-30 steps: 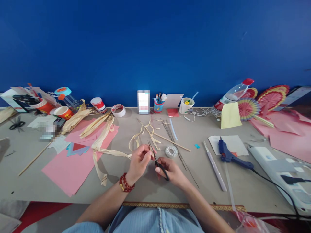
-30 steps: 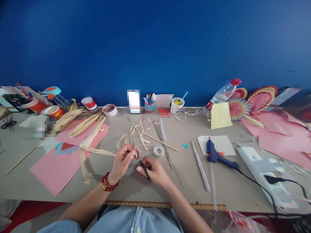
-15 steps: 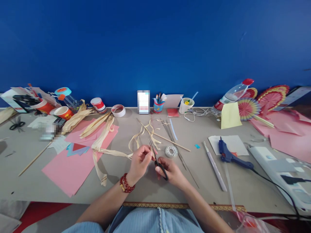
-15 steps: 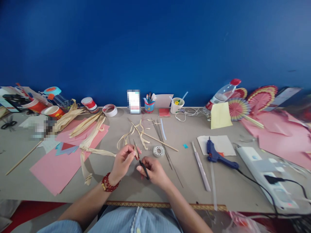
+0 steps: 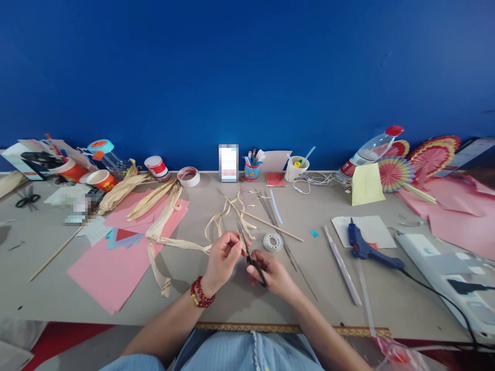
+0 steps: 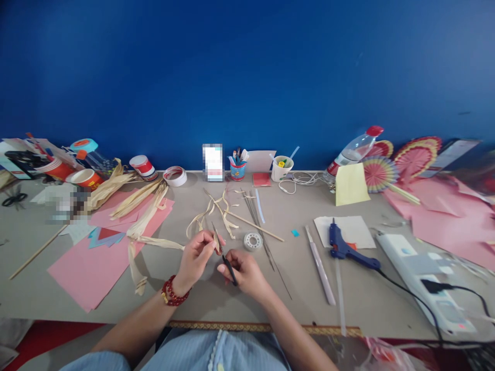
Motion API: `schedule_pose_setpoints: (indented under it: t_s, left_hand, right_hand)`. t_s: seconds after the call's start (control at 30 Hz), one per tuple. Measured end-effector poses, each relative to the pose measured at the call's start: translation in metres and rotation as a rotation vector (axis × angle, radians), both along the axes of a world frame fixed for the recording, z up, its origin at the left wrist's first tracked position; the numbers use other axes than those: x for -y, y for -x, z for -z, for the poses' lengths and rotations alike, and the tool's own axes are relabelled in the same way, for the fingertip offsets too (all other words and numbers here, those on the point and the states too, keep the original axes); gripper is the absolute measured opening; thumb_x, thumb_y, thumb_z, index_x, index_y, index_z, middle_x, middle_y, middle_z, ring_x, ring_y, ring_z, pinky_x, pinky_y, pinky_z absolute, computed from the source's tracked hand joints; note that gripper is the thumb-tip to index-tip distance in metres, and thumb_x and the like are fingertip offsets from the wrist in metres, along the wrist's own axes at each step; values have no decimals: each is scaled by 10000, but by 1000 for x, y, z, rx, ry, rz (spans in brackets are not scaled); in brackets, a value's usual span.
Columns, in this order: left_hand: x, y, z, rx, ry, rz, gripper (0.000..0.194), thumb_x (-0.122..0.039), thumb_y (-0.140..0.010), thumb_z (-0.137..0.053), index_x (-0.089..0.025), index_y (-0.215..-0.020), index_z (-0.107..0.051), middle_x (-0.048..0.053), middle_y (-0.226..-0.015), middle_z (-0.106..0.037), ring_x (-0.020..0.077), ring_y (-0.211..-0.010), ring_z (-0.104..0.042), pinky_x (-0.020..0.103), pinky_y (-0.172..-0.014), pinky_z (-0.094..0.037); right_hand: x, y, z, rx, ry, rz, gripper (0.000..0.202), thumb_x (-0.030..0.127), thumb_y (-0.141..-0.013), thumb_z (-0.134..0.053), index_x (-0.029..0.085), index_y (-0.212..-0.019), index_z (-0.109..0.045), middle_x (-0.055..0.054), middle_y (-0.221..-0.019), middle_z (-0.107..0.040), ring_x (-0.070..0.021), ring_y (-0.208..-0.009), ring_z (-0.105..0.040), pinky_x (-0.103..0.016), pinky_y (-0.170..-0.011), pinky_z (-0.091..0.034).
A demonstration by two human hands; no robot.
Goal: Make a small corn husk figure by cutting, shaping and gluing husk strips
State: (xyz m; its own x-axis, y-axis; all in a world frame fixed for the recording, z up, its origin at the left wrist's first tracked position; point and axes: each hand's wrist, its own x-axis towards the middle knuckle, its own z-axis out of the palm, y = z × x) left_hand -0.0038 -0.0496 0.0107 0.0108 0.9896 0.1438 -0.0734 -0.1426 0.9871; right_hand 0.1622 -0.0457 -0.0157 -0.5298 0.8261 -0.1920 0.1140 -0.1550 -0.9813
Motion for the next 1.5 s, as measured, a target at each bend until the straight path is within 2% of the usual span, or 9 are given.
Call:
schedule_pose_setpoints:
  t_s: [0.37,0.9,1.5]
  left_hand:
    - [0,0,1,11,-3,5,275,-374,-922,-555,-189,-719,-533,50,-869,-663,138,-683,-592,286,-690,-515]
    - [0,0,3,49,-3,18,236,-301,-930,-553,-181,-727,-539,49,-890,-666,134,-700,-601,287,-706,-509]
    - [0,2,4,72,19,38,224,-284,-928,-547,-178,-730,-533,59,-902,-676,135,-693,-594,293,-718,-497]
  right_hand:
    - [0,-1,4,35,-45,11,555,734,-756,-631,216,-679,-448,28,-545,-551,-116,-471,-463,-243,-481,-346]
    - [-2,-3,9,111,-128,45,557,721,-745,-645,221,-650,-419,49,-538,-444,-110,-491,-375,-244,-484,-271]
    - [-3,-4,11,58,-56,50,523,644,-719,-734,216,-666,-437,50,-529,-497,-113,-456,-473,-225,-459,-325]
